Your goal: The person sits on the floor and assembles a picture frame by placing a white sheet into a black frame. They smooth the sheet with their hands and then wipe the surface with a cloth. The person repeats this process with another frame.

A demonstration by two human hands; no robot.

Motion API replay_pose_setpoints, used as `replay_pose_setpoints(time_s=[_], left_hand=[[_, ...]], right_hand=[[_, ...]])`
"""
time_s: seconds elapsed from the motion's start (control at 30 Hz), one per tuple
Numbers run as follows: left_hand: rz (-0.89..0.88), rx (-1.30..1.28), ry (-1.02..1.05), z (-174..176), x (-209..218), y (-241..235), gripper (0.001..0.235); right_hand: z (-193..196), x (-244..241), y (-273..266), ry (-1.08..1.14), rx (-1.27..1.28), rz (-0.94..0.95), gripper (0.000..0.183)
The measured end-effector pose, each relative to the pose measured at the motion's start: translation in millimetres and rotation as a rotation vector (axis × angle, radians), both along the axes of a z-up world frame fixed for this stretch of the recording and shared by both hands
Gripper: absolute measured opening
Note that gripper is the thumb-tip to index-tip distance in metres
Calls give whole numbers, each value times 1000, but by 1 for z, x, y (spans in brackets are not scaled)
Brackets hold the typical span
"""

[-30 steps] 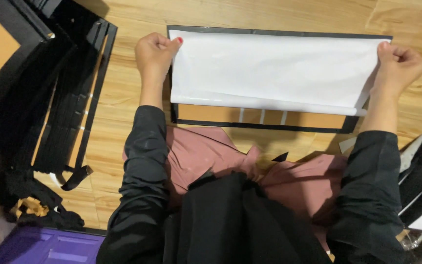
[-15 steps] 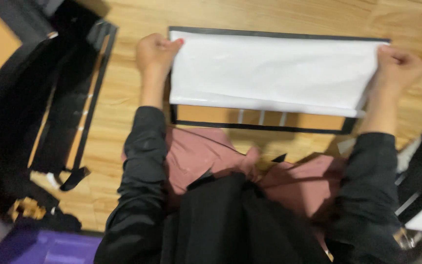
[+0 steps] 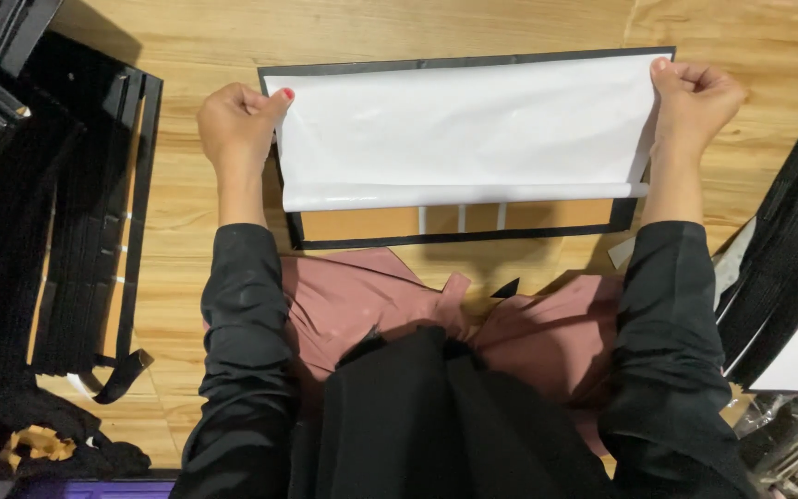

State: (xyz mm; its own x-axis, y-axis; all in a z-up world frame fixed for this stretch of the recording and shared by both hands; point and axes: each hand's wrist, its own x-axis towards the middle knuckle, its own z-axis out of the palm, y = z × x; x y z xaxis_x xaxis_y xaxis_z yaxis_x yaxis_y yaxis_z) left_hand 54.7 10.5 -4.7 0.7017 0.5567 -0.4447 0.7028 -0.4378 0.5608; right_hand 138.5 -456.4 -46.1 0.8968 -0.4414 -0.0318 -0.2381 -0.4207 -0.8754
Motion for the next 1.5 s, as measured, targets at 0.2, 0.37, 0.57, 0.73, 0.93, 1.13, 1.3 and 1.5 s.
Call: replay_pose_setpoints(time_s=[0.2,0.37,0.57,0.73,0.93,1.13,1.3,1.5], left_hand=[[-18,60,80,5,1,-2,38],[8,97,63,7,2,0,25],[-11,286,-241,9,-8,-3,31],[-395,112,-789,-2,0,-65,28],[-1036,550,-582,-28,7,-142,29],[-1071,729,-496,-14,-10,-115,37],[-1227,550,-128,15,-33,-100,88],[-1180,383,119,43,-36,-102,112]], right_hand=[[-2,0,0,2,7,-45,20],[0,-4,-2,-80,-168,20,22],[8,-10,-17,-263,-700,-4,18],[51,-33,68,-390,-676,488,23],[51,-49,141,-346,-638,1036,20],[63,-66,125,-107,-753,1140,42],[60,-74,120,102,-752,1149,56],[74,-82,120,382,-732,822,71]])
